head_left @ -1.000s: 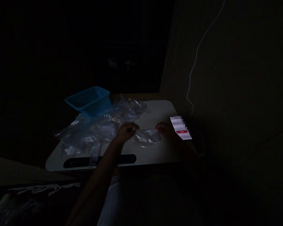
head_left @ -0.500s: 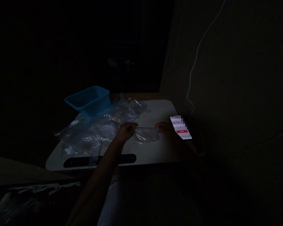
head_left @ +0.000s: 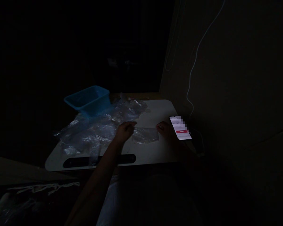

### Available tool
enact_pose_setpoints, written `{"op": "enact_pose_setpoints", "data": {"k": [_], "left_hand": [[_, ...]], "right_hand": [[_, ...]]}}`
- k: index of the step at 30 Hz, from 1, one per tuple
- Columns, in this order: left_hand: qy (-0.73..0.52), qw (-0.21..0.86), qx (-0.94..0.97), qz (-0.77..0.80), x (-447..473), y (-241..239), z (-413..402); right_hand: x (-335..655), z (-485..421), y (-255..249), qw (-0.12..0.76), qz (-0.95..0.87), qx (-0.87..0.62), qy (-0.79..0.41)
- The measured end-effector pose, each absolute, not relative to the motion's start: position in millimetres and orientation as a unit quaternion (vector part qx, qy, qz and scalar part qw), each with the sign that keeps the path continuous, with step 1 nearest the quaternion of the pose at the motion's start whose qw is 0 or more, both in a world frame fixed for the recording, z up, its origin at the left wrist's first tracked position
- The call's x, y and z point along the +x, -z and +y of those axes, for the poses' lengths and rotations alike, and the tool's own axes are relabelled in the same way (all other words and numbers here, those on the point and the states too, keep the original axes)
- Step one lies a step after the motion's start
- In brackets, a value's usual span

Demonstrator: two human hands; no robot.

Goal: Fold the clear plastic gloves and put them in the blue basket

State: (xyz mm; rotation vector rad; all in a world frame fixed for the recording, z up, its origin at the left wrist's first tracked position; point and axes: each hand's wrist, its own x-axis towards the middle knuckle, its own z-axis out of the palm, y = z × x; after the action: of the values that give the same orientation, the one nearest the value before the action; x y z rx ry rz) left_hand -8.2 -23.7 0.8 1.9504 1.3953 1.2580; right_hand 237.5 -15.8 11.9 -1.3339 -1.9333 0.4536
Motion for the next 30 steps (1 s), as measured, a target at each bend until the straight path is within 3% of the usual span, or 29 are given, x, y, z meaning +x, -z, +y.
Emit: {"op": "enact_pose_setpoints", "data": {"k": [7, 19, 30], "left_hand": [[-0.371, 0.110, 0.797, 0.464, -6, -12, -27], [-0.331, 0.076, 0.807, 0.483, -8, -10, -25], [-0.303, 0.037, 0.825, 0.475, -7, -9, -27]], "right_hand": [[237, -14, -7, 0.351, -0.778, -0.506, -0.127], [243, -5, 1, 0.384, -0.732, -0.545, -0.141], [239, -6, -5, 0.345, -0.726, -0.582, -0.120]]}}
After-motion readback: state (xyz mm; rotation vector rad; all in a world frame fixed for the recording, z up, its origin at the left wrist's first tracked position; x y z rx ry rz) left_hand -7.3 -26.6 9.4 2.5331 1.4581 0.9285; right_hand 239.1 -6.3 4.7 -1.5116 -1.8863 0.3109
